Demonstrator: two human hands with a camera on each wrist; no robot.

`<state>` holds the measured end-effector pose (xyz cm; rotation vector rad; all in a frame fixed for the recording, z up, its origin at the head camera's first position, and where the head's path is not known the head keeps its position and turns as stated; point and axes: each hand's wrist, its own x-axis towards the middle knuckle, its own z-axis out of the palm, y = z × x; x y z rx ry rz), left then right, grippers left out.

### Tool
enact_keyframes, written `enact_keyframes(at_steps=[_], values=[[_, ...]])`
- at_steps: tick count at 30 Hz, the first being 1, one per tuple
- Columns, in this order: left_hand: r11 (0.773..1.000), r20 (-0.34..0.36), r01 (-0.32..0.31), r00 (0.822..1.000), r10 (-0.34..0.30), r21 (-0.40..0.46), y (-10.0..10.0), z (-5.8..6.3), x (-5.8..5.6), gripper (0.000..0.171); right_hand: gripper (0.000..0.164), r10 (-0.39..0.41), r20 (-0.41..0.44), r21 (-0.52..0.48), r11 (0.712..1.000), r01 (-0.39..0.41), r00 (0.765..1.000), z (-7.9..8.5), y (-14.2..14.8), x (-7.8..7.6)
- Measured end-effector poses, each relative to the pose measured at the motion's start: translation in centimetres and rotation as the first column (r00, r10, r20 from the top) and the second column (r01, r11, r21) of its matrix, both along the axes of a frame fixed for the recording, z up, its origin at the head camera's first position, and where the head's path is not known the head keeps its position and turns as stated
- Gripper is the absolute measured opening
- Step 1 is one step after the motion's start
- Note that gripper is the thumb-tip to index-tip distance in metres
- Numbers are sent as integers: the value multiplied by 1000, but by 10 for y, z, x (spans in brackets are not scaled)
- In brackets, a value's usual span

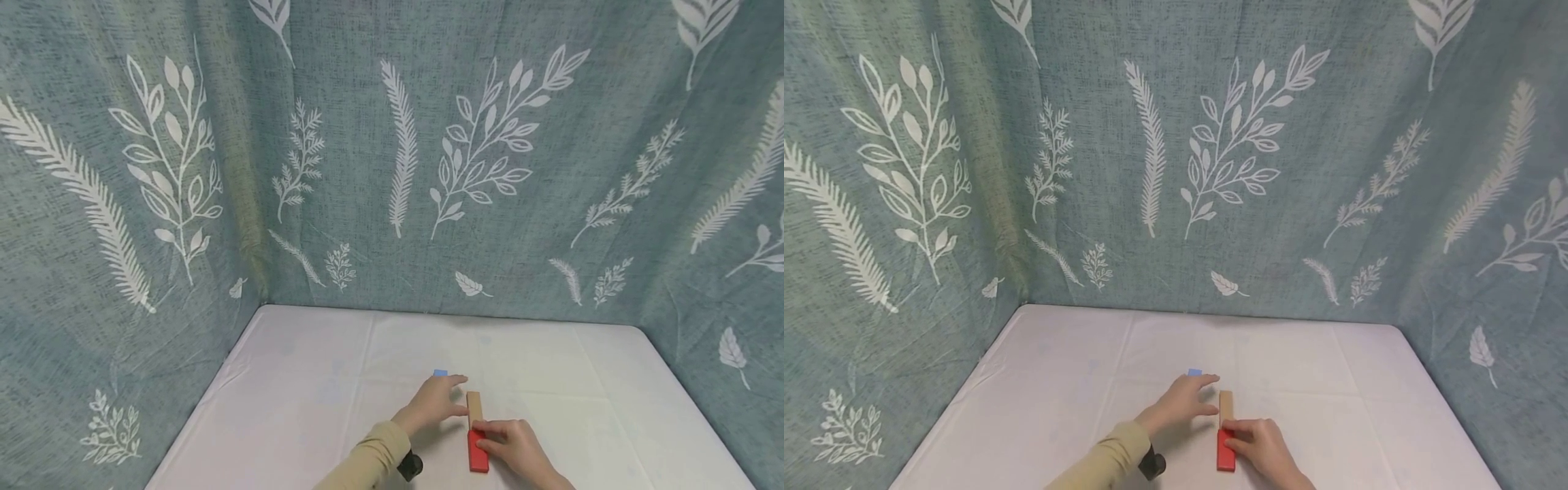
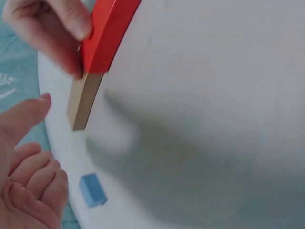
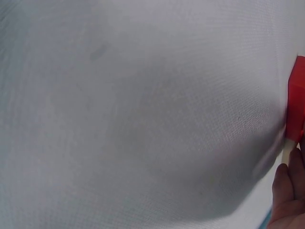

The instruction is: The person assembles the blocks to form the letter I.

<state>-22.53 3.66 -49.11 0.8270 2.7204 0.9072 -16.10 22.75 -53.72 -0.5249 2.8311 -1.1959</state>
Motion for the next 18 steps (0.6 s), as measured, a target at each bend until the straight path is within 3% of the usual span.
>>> enact_keyframes(at_steps=[12,18], values=[[998,-17,-10,1000,11,65,-19,26,-23,56,32,-2,1,-17,1000,2,1000,-2,0,0],[995,-20,-33,999,35,93,-29,25,-31,57,29,1,-32,-19,1000,-2,1000,-3,1,-1]])
